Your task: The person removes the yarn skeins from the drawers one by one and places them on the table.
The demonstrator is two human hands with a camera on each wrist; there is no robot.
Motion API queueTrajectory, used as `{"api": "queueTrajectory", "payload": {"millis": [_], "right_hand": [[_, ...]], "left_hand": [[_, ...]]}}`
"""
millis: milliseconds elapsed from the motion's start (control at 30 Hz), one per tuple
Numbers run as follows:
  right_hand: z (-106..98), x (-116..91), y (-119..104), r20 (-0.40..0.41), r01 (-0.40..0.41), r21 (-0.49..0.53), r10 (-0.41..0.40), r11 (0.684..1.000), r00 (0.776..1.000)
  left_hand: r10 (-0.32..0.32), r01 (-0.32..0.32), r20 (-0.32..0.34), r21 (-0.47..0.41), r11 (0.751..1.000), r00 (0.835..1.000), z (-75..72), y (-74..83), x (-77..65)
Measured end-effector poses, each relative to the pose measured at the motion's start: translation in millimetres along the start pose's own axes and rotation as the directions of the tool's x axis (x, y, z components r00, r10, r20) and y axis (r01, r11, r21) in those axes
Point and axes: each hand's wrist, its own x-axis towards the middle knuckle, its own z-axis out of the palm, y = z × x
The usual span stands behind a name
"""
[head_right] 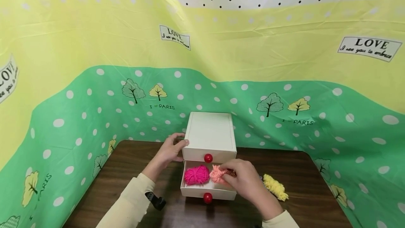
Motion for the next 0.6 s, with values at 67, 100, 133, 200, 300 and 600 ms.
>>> {"api": "queueTrajectory", "payload": {"millis": [67, 100, 133, 200, 300, 600], "right_hand": [[-4, -2, 1, -0.029, -0.010, -0.003, 0.010, 1.000, 1.000], [-6, -3, 1, -0.044, -0.011, -0.010, 0.010, 1.000, 0.999], [-9, -4, 2, -0.062, -0.013, -0.018, 0.012, 1.000, 0.998], [-13, -6, 4, -0.099, -0.015, -0.038, 0.011, 0.999, 0.995], [-18, -10, 7, -0.148, -0.018, -0.078, 0.006, 0.997, 0.989], [-22, -26, 20, -0.243, -0.155, -0.149, 0.115, 0.977, 0.963]], "left_hand": [[0.000, 0.000, 0.000, 0.000, 1.000, 1.000, -0.3, -0.2, -0.3], [0.000, 0.000, 0.000, 0.000, 1.000, 1.000, -0.5, -0.1, -0.5], [0.001, -0.001, 0.001, 0.000, 1.000, 1.000, -0.5, 0.2, -0.5], [0.002, -0.002, 0.001, 0.000, 1.000, 1.000, -0.8, 0.7, -0.5], [0.000, 0.000, -0.003, -0.001, 1.000, 1.000, -1.5, 0.8, -0.4], [0.002, -0.002, -0.002, 0.009, 1.000, 1.000, -0.8, -0.7, -0.8]]}}
